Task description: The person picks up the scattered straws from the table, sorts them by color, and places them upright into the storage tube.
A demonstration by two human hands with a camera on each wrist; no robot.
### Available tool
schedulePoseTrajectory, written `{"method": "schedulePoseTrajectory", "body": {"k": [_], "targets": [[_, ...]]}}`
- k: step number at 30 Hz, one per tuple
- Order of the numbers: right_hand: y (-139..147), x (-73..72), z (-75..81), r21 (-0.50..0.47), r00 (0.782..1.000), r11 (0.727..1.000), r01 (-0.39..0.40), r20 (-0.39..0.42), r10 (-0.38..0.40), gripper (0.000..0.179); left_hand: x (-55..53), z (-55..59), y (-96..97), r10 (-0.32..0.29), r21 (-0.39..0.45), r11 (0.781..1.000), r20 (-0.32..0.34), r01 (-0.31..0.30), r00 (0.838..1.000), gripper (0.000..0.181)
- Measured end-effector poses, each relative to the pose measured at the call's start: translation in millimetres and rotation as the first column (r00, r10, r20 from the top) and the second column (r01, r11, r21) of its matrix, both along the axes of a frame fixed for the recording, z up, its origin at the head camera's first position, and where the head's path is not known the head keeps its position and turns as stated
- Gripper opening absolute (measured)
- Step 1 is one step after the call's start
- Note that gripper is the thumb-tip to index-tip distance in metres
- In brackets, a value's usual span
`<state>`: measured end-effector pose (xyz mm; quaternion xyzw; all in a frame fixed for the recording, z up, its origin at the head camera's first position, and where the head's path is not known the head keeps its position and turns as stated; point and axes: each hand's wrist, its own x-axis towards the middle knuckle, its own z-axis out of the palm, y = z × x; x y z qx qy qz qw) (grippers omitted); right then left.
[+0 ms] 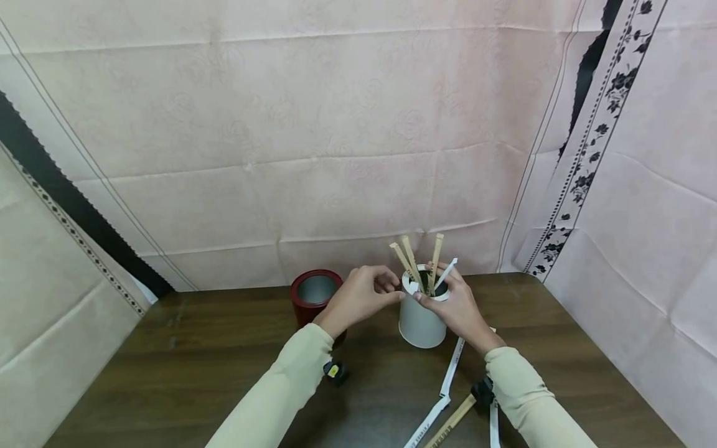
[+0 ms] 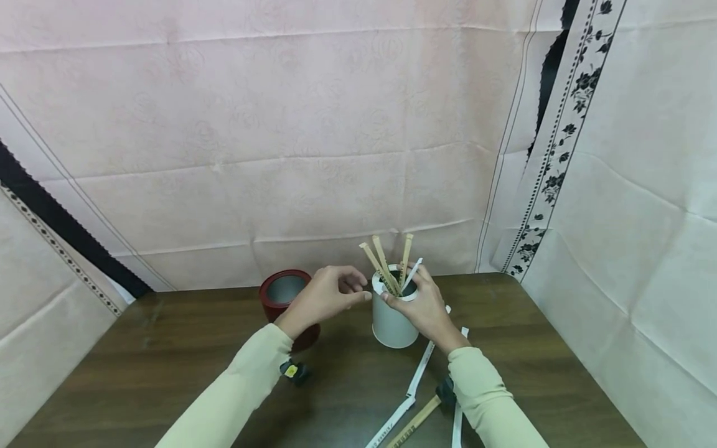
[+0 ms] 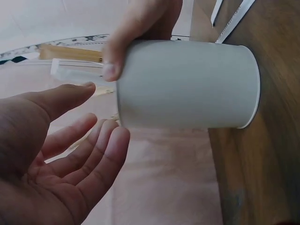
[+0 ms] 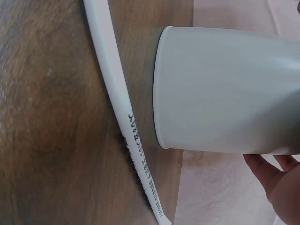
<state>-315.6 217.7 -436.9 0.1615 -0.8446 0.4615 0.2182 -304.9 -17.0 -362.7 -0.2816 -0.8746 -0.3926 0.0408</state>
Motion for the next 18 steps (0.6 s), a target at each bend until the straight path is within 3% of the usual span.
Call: {"method": "schedulePoseTrajectory", "body": {"k": [8, 12, 15, 18], "targets": [[-2, 0.1, 2.0, 0.005, 1.0, 1.0, 0.013, 0.003, -0.013, 0.068, 41.5, 10.6, -39.8, -0.017, -0.07, 0.997, 0.032, 0.02, 0.999, 0.015], [-1, -1.6, 2.3, 0.02, 1.0, 1.0, 0.02, -0.007, -0.02, 0.069, 63.0, 7.4, -53.3, -0.029, -0.048, 0.998, 0.123, 0.035, 0.992, 0.015], [0, -1.6, 2.5, 0.016, 1.0, 0.999, 0.028, -0.007, -0.028, 0.069, 77.9, -3.0, -56.2, -0.06, 0.021, 0.998, 0.253, 0.056, 0.966, 0.018], [0, -1.4, 2.4, 0.017, 1.0, 0.999, 0.029, 0.004, -0.029, 0.069, 91.3, -21.3, -52.2, -0.098, 0.101, 0.993, 0.379, 0.064, 0.92, 0.019]]}}
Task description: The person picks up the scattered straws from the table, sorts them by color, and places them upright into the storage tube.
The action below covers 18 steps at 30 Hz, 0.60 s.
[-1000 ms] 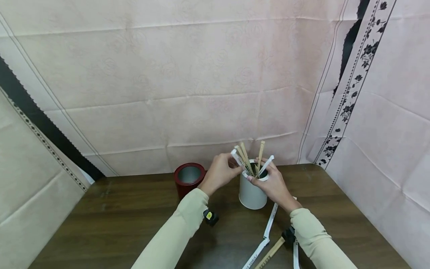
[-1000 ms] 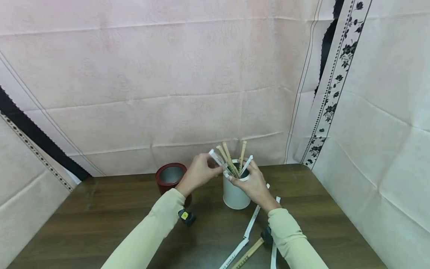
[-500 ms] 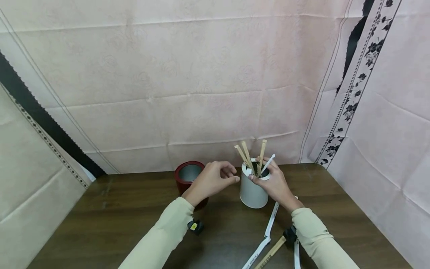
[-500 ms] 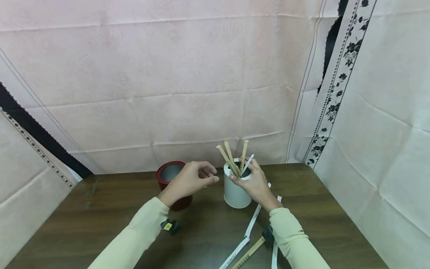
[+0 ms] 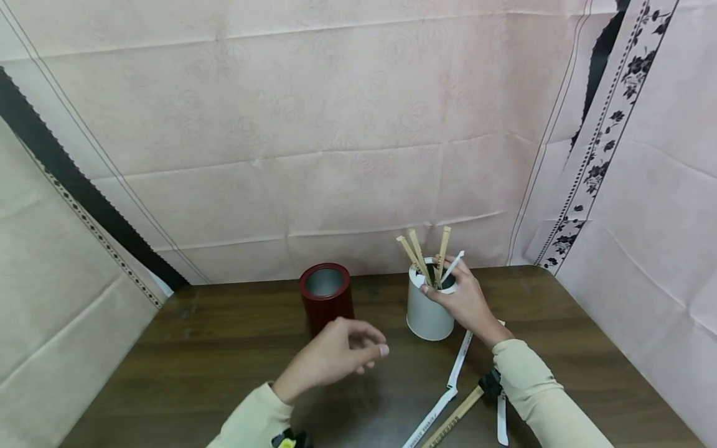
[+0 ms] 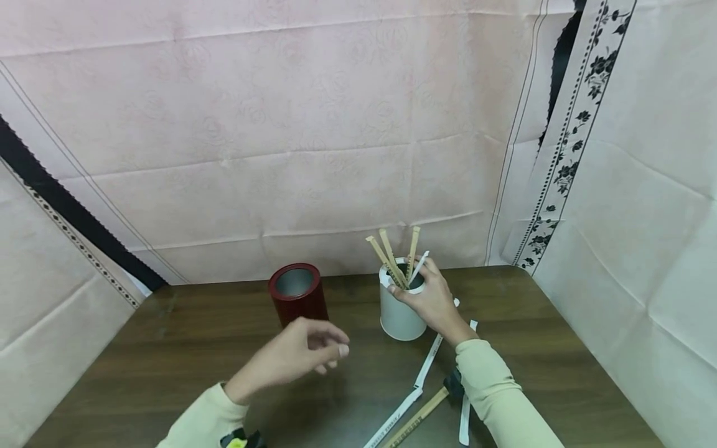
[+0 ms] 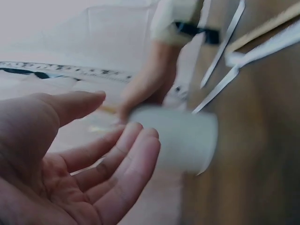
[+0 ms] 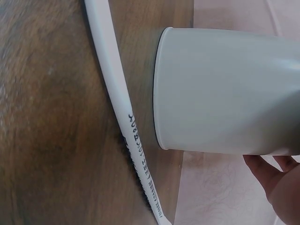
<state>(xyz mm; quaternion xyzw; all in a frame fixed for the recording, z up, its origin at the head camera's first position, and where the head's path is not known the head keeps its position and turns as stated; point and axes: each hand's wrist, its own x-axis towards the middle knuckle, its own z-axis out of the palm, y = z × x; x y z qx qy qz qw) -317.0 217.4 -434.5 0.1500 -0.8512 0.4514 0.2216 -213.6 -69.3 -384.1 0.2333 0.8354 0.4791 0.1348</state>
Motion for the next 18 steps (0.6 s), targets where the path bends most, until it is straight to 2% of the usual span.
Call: {"method": "schedulePoseTrajectory", "body": {"k": [2, 5, 7, 9, 11, 14, 18], "targets": [[1, 0.3, 0.1, 0.006, 1.0, 1.0, 0.002, 0.007, -0.002, 0.07, 7.5, -14.9, 6.7, -0.011, 0.026, 1.0, 0.072, 0.009, 0.997, 0.018], [2, -0.1, 0.7, 0.01, 1.0, 1.0, -0.002, 0.011, 0.002, 0.07, 17.4, -37.2, 20.8, -0.037, 0.044, 0.999, 0.167, 0.03, 0.985, 0.017], [3, 0.1, 1.0, 0.011, 1.0, 1.0, -0.002, 0.016, 0.001, 0.071, 23.9, -49.9, 31.1, -0.034, 0.001, 0.999, 0.194, 0.035, 0.98, 0.016], [3, -0.4, 0.7, 0.012, 1.0, 1.0, -0.003, 0.023, 0.003, 0.071, 29.0, -59.8, 40.7, -0.037, -0.053, 0.997, 0.187, 0.048, 0.982, 0.016], [2, -0.2, 0.3, 0.012, 0.999, 1.0, -0.001, 0.032, 0.001, 0.071, 32.7, -66.4, 48.7, -0.041, -0.117, 0.991, 0.141, 0.057, 0.989, 0.016], [2, -0.7, -0.6, 0.011, 0.999, 1.0, 0.003, 0.038, -0.003, 0.07, 34.2, -71.2, 57.6, -0.062, -0.193, 0.979, 0.044, 0.069, 0.997, 0.017], [1, 0.5, -1.2, -0.005, 0.999, 1.0, 0.001, 0.037, -0.001, 0.069, 34.2, -73.6, 64.6, -0.078, -0.267, 0.961, -0.032, 0.066, 0.996, 0.019]]}}
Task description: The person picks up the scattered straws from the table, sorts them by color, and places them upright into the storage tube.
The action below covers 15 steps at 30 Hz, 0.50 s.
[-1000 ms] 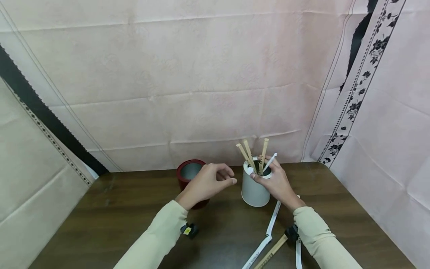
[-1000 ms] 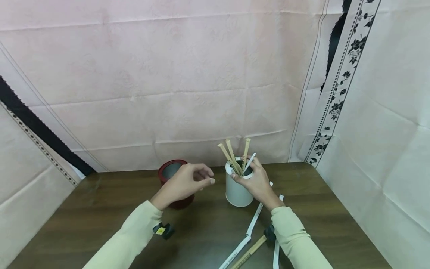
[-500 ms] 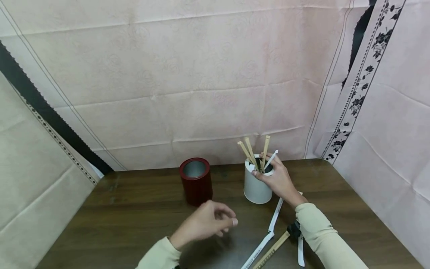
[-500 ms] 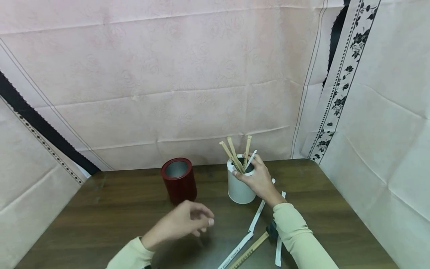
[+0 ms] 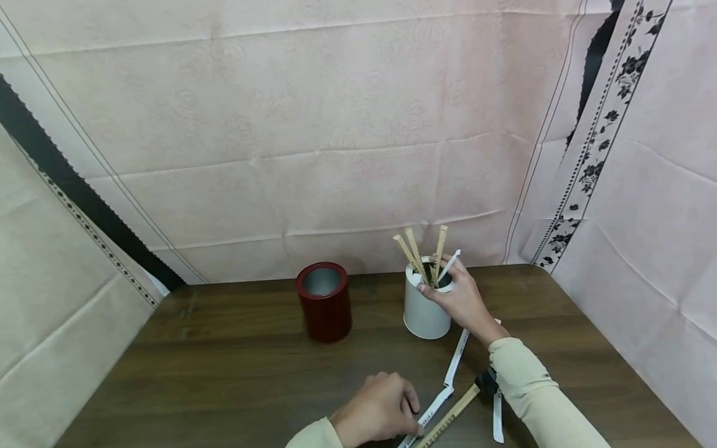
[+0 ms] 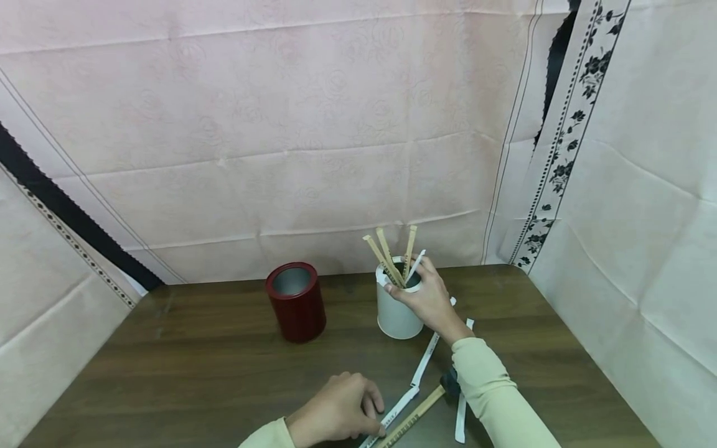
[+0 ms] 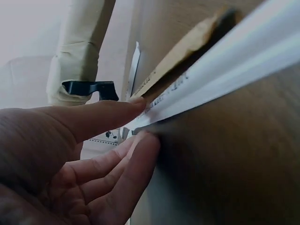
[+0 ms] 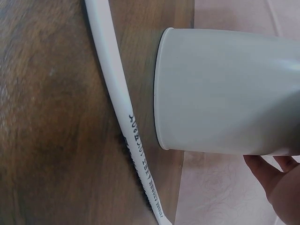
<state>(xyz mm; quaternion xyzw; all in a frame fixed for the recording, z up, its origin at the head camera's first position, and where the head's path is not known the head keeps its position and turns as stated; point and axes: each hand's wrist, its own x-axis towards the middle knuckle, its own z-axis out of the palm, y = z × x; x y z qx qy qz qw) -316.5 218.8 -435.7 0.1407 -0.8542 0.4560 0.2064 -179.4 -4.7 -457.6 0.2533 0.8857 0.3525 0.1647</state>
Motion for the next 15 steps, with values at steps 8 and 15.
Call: {"method": "schedulePoseTrajectory", "body": {"k": [8, 15], "targets": [[-1.7, 2.5, 1.5, 0.001, 1.0, 1.0, -0.005, -0.004, 0.005, 0.071, 3.1, 1.4, 3.5, -0.01, -0.128, 0.992, -0.053, 0.004, 0.999, 0.02], [-1.4, 2.1, 0.9, -0.01, 1.0, 1.0, -0.008, -0.011, 0.008, 0.071, 3.8, 3.1, -1.6, -0.04, -0.236, 0.972, -0.207, -0.01, 0.978, 0.023]]}}
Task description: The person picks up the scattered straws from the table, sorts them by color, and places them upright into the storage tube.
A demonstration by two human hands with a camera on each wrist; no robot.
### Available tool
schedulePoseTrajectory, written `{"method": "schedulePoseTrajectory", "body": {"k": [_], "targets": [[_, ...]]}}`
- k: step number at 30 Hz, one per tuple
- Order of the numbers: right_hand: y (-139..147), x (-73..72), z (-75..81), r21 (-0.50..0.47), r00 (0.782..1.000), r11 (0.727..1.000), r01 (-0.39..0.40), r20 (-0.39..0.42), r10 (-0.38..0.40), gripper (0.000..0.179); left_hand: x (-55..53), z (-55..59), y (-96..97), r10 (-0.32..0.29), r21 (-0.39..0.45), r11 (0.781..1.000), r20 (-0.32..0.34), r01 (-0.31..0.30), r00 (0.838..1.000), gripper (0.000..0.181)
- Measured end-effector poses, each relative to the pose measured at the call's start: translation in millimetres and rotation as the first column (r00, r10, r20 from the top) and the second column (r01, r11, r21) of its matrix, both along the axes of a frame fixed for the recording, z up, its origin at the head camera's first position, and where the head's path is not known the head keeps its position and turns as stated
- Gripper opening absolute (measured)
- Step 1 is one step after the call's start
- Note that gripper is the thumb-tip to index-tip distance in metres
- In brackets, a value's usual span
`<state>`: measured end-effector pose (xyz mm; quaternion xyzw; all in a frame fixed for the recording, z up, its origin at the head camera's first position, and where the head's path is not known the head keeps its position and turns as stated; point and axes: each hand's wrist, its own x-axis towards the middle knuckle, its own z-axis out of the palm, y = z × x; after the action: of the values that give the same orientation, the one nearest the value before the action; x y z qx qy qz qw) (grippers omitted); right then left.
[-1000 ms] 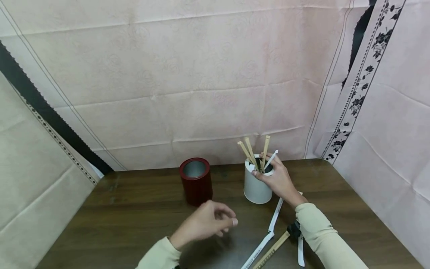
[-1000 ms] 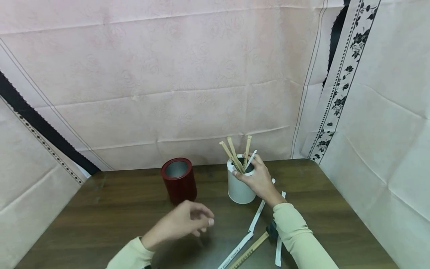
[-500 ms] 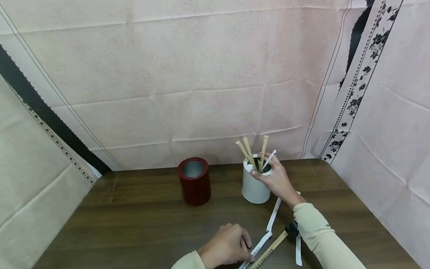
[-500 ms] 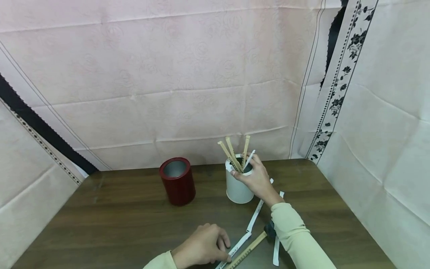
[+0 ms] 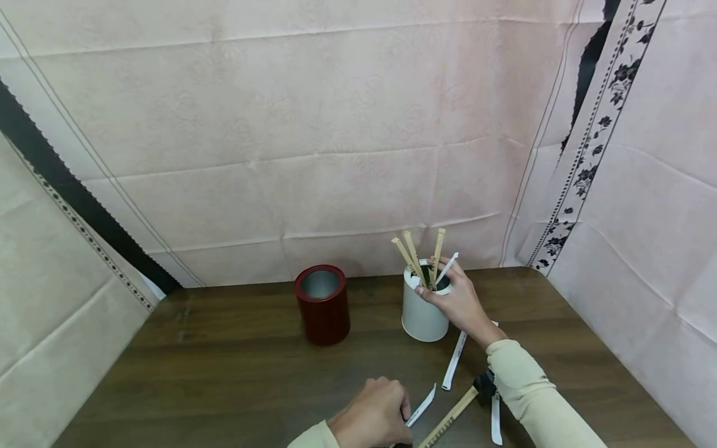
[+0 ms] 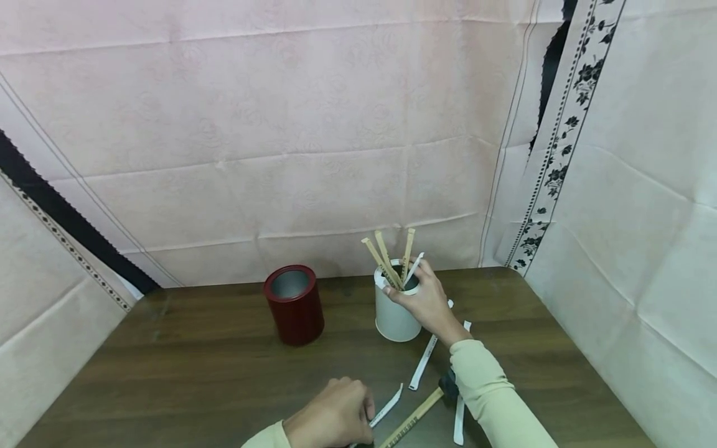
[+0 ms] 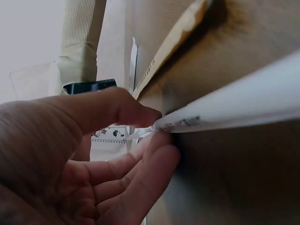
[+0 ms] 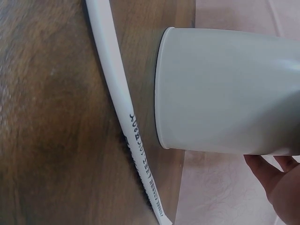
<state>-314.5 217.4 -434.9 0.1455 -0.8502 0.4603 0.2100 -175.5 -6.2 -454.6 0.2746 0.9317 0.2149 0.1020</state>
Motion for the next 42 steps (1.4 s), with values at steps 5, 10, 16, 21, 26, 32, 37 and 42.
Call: {"method": "schedulePoseTrajectory", "body": {"k": [5, 10, 16, 21, 26, 32, 37, 42], "targets": [[0, -2.5, -4.3, 0.001, 1.0, 1.0, 0.001, -0.009, -0.001, 0.07, -3.6, -0.8, -9.7, 0.032, 0.023, 0.999, 0.018, -0.033, 0.999, 0.025], [1, -3.1, -5.7, 0.006, 1.0, 1.0, 0.007, -0.024, -0.007, 0.07, -15.3, 10.7, -22.3, 0.062, 0.149, 0.986, 0.099, -0.077, 0.993, 0.021], [3, -2.7, -5.0, 0.015, 1.0, 1.0, 0.01, -0.03, -0.01, 0.07, -38.4, 50.5, -38.6, 0.078, 0.326, 0.941, 0.048, -0.089, 0.996, 0.014], [4, -2.2, -4.5, 0.025, 1.0, 1.0, 0.013, -0.02, -0.013, 0.07, -55.9, 89.1, -44.9, 0.097, 0.516, 0.852, 0.014, -0.09, 0.995, 0.013], [5, -1.1, -4.8, 0.017, 1.0, 1.0, 0.009, -0.021, -0.009, 0.069, -72.4, 123.9, -42.2, 0.091, 0.691, 0.715, 0.051, -0.1, 0.995, 0.019], [5, -0.1, -3.3, 0.009, 1.0, 1.0, 0.01, -0.025, -0.01, 0.069, -92.5, 157.9, -32.8, 0.183, 0.81, 0.582, -0.05, -0.067, 0.982, 0.017], [1, -0.6, -1.4, -0.003, 1.0, 1.0, 0.004, -0.028, -0.004, 0.069, -109.3, 168.8, -21.4, 0.22, 0.878, 0.478, -0.107, -0.011, 0.97, 0.017], [0, -1.8, -1.0, -0.006, 1.0, 1.0, 0.001, -0.019, -0.001, 0.069, -124.3, 162.4, -9.4, 0.255, 0.92, 0.391, -0.136, 0.027, 0.957, 0.019]]}}
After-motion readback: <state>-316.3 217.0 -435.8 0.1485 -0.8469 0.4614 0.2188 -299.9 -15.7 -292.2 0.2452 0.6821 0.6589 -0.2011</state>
